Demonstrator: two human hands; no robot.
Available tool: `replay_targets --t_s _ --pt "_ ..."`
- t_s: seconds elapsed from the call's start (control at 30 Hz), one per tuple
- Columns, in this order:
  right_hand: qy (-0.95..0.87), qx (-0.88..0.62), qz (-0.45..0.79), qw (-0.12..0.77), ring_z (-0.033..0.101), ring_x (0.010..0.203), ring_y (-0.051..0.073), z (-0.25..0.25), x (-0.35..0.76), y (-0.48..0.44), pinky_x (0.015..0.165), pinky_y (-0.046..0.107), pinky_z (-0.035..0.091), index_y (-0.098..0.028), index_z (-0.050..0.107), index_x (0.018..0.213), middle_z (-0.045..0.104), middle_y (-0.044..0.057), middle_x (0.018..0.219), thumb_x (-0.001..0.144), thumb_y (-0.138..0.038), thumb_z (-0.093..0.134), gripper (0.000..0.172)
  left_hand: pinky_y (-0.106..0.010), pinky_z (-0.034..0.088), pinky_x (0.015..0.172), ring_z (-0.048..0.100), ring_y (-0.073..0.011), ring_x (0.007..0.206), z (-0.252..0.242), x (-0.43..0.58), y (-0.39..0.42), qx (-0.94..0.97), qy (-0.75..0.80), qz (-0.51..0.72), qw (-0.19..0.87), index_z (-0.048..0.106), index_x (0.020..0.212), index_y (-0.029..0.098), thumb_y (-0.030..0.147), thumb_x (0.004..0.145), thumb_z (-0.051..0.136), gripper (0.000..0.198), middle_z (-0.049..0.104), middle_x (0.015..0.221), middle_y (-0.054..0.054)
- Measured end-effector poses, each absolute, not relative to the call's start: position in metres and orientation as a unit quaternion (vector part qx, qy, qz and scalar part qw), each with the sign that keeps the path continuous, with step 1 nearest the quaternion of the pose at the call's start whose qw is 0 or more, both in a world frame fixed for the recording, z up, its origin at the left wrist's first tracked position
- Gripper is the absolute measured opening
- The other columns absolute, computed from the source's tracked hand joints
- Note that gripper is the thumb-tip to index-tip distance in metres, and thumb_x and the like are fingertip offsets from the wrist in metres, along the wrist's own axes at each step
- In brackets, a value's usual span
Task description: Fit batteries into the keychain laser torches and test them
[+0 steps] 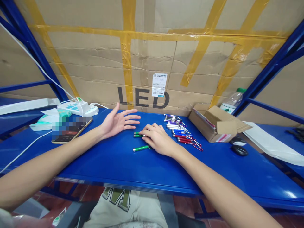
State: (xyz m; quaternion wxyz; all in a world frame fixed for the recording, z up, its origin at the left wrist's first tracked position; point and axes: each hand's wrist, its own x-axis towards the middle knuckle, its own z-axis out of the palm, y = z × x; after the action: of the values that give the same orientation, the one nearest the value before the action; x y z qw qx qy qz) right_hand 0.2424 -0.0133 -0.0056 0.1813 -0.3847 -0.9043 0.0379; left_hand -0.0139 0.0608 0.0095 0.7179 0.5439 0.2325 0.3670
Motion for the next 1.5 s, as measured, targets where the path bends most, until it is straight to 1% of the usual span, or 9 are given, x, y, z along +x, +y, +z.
replay_targets --t_s 0.13,0.27,0.37,0.57,0.77,0.93,1.17,1.37,1.5 --pt "-0.905 -0.387 0.038 0.174 0.057 0.106 0.029 -0.007 0.243 -0.011 0.092 0.044 0.043 -0.025 0.075 0.122 0.072 0.010 0.114 0.113 -0.034 0.053 0.025 -0.047 0.056 0.102 0.064 -0.0387 0.135 0.009 -0.014 0.061 0.546 0.233 0.365 0.718 0.058 0.154 0.015 0.082 0.103 0.029 0.089 0.065 0.150 -0.023" --pt "-0.903 -0.395 0.045 0.163 0.057 0.105 0.029 -0.008 0.243 -0.011 0.090 0.043 0.042 -0.025 0.074 0.119 0.072 0.010 0.114 0.111 -0.037 0.057 0.022 -0.049 0.055 0.105 0.063 -0.0390 0.135 0.008 -0.014 0.062 0.548 0.231 0.364 0.717 0.060 0.153 0.016 0.081 0.104 0.030 0.087 0.065 0.150 -0.022" --pt "-0.901 -0.398 0.041 0.167 0.057 0.106 0.029 -0.007 0.242 -0.013 0.091 0.043 0.042 -0.024 0.070 0.115 0.071 0.010 0.114 0.113 -0.035 0.053 0.020 -0.049 0.054 0.105 0.063 -0.0389 0.135 0.008 -0.014 0.061 0.546 0.232 0.364 0.718 0.060 0.152 0.016 0.081 0.104 0.030 0.086 0.065 0.150 -0.022" --pt "-0.868 -0.419 0.074 0.257 0.061 0.103 0.027 -0.007 0.241 -0.013 0.092 0.042 0.044 -0.024 0.055 0.115 0.070 0.009 0.117 0.115 -0.029 0.044 0.012 -0.049 0.054 0.105 0.064 -0.0392 0.134 0.010 -0.014 0.060 0.542 0.234 0.368 0.718 0.059 0.153 0.015 0.082 0.103 0.030 0.088 0.066 0.149 -0.023" --pt "-0.842 -0.420 0.107 0.320 0.067 0.103 0.026 -0.008 0.241 -0.009 0.087 0.039 0.047 -0.024 0.051 0.119 0.071 0.010 0.118 0.113 -0.028 0.046 0.008 -0.050 0.052 0.107 0.063 -0.0401 0.135 0.010 -0.014 0.060 0.545 0.233 0.363 0.719 0.056 0.156 0.015 0.083 0.102 0.029 0.091 0.065 0.151 -0.023" --pt "-0.851 -0.412 0.104 0.309 0.067 0.103 0.026 -0.010 0.243 -0.006 0.087 0.039 0.048 -0.025 0.052 0.115 0.072 0.008 0.117 0.110 -0.023 0.050 0.006 -0.049 0.053 0.107 0.063 -0.0393 0.136 0.010 -0.014 0.060 0.545 0.234 0.364 0.718 0.055 0.157 0.014 0.082 0.103 0.028 0.091 0.065 0.150 -0.023" --pt "-0.854 -0.414 0.109 0.298 0.066 0.095 0.025 -0.010 0.243 -0.008 0.080 0.037 0.048 -0.026 0.049 0.114 0.070 0.008 0.114 0.112 -0.027 0.048 0.003 -0.048 0.053 0.104 0.063 -0.0394 0.134 0.010 -0.014 0.060 0.540 0.234 0.367 0.720 0.056 0.155 0.014 0.082 0.103 0.029 0.090 0.066 0.149 -0.023" --pt "-0.844 -0.424 0.172 0.281 0.065 0.080 0.023 -0.008 0.243 -0.013 0.073 0.034 0.045 -0.026 0.045 0.117 0.069 0.003 0.092 0.112 -0.028 0.045 0.006 -0.049 0.052 0.105 0.063 -0.0394 0.135 0.010 -0.014 0.060 0.540 0.237 0.366 0.720 0.056 0.155 0.015 0.083 0.103 0.027 0.091 0.066 0.149 -0.022" --pt "-0.846 -0.415 0.194 0.272 0.065 0.084 0.023 -0.005 0.241 -0.016 0.076 0.035 0.046 -0.027 0.045 0.117 0.070 0.003 0.094 0.113 -0.029 0.045 0.005 -0.049 0.053 0.105 0.063 -0.0396 0.135 0.010 -0.014 0.060 0.541 0.233 0.366 0.720 0.056 0.156 0.014 0.083 0.103 0.028 0.092 0.065 0.150 -0.023"
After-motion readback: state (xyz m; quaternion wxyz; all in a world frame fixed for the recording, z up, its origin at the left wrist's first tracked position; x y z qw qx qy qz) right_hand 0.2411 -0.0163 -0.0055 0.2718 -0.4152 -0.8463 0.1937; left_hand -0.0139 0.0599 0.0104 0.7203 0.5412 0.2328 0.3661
